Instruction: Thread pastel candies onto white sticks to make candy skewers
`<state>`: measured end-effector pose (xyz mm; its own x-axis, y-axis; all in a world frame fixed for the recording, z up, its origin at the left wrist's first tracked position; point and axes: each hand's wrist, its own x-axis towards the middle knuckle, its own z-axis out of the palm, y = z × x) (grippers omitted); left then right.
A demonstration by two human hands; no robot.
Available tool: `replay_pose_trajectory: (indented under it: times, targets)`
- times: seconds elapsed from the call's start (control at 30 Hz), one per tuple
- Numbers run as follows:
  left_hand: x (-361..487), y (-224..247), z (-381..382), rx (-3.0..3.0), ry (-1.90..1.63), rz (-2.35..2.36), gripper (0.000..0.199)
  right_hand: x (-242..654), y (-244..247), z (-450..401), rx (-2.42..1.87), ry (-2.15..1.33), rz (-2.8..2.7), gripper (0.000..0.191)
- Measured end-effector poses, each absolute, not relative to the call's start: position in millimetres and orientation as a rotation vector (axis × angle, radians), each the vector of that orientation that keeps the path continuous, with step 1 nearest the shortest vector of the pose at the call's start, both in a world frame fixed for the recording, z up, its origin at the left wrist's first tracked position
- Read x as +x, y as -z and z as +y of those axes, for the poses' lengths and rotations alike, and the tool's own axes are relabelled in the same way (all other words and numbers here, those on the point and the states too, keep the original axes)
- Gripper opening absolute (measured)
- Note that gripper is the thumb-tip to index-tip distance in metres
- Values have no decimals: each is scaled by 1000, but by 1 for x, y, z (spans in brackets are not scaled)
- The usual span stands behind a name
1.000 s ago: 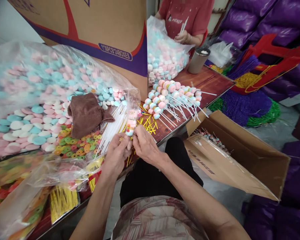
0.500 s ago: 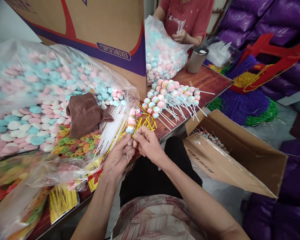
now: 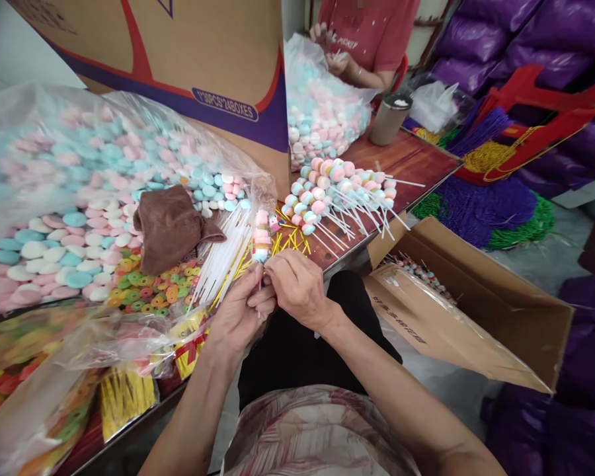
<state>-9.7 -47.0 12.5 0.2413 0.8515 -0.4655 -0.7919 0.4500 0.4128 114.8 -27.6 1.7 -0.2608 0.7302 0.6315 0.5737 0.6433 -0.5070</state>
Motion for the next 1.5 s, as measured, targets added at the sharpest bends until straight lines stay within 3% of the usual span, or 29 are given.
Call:
replay_pose_trajectory:
  times: [0.17,0.3,0.4,0.6,0.83,0.97,1.07,1.13,1.3,1.4,1.5]
  targets:
    - [-3,-17,-40,284,-1177,758,30,109,-12,-38,-1137,-445,-1791,18]
    - [-11,-33,-42,494,-1235,761,56,119,-29,-39,-1218,-760,-1546,15]
    - [-13,-41,-49,713,-1188,908,59,126,-39,-41,-1251,-774,-1465,14]
    - [-4,-33,-52,825,-1176,1059,37,126,-42,-58,-1181,-695,-1512,16]
    - [21,-18,-52,691,-1150,935,20,141,-24,-79,-1257,-1141,-1111,18]
    - [42,-13,-39,1085,-1094,1060,11,155,-4,-90,-1290,-1182,-976,18]
    - [40,-10,-7,1402,-1108,1092,13,187,5,-84,-1211,-1120,-732,17]
    - [29,-7,23,1571,-1182,1321,22,222,7,-72,-1128,-1079,-537,16]
    - [-3,10,80,1789,-944,1964,28,296,10,-42,-1113,-997,-141,24]
    - [-11,19,91,1816,-884,2064,30,285,14,-37,-1156,-1055,-213,27]
    - [-12,23,94,1834,-819,2101,14,243,17,-40,-1141,-1124,-354,30]
